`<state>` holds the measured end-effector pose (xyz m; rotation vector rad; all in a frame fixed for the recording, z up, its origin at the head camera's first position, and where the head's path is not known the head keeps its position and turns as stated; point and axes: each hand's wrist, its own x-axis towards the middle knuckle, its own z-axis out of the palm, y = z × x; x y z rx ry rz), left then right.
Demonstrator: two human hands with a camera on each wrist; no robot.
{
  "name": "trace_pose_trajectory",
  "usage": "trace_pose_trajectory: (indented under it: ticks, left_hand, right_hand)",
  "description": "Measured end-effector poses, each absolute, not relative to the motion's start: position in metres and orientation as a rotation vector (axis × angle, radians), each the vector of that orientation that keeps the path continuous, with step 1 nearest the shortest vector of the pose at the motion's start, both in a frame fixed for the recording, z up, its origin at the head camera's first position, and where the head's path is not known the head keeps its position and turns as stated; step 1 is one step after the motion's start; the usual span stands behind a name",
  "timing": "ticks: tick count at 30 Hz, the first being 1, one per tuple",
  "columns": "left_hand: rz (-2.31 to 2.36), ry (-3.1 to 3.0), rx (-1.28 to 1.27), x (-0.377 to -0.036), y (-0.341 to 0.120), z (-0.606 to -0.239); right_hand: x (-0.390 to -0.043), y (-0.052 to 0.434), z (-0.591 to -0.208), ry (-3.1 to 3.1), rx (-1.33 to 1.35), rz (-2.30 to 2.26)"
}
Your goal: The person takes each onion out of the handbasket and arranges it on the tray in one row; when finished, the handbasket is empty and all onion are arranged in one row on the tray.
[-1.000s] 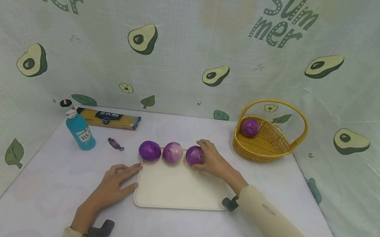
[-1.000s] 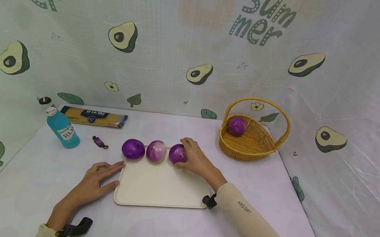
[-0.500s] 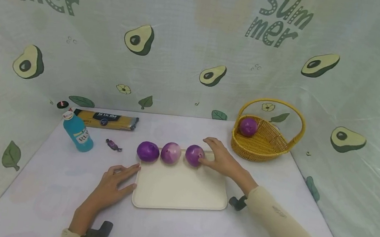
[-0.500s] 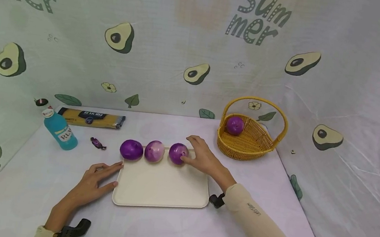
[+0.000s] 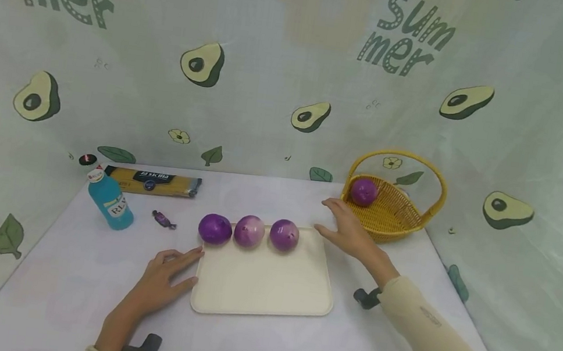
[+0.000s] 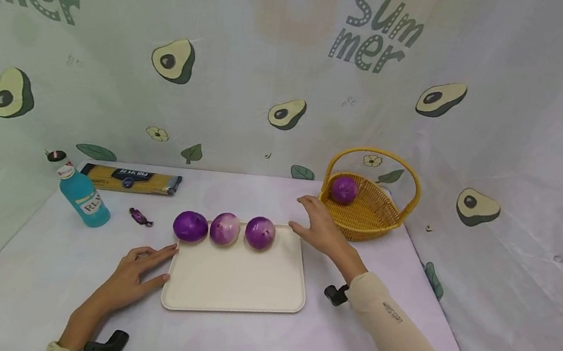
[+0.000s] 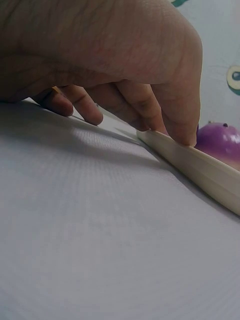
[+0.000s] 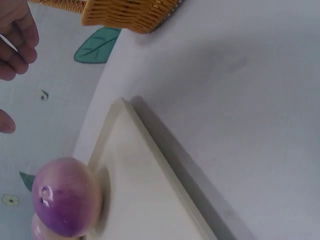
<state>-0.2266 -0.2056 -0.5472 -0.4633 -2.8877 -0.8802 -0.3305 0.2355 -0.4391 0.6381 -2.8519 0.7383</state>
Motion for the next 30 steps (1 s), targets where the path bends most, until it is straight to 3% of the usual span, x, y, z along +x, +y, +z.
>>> trace_pose_trajectory:
  ticks: [30]
  left_hand:
    - [-0.897, -2.879, -0.474, -0.224, -0.205, -0.544]
  right_hand:
    - [-0.372, 0.309, -0.442, -2.948, 0.323, 0.634]
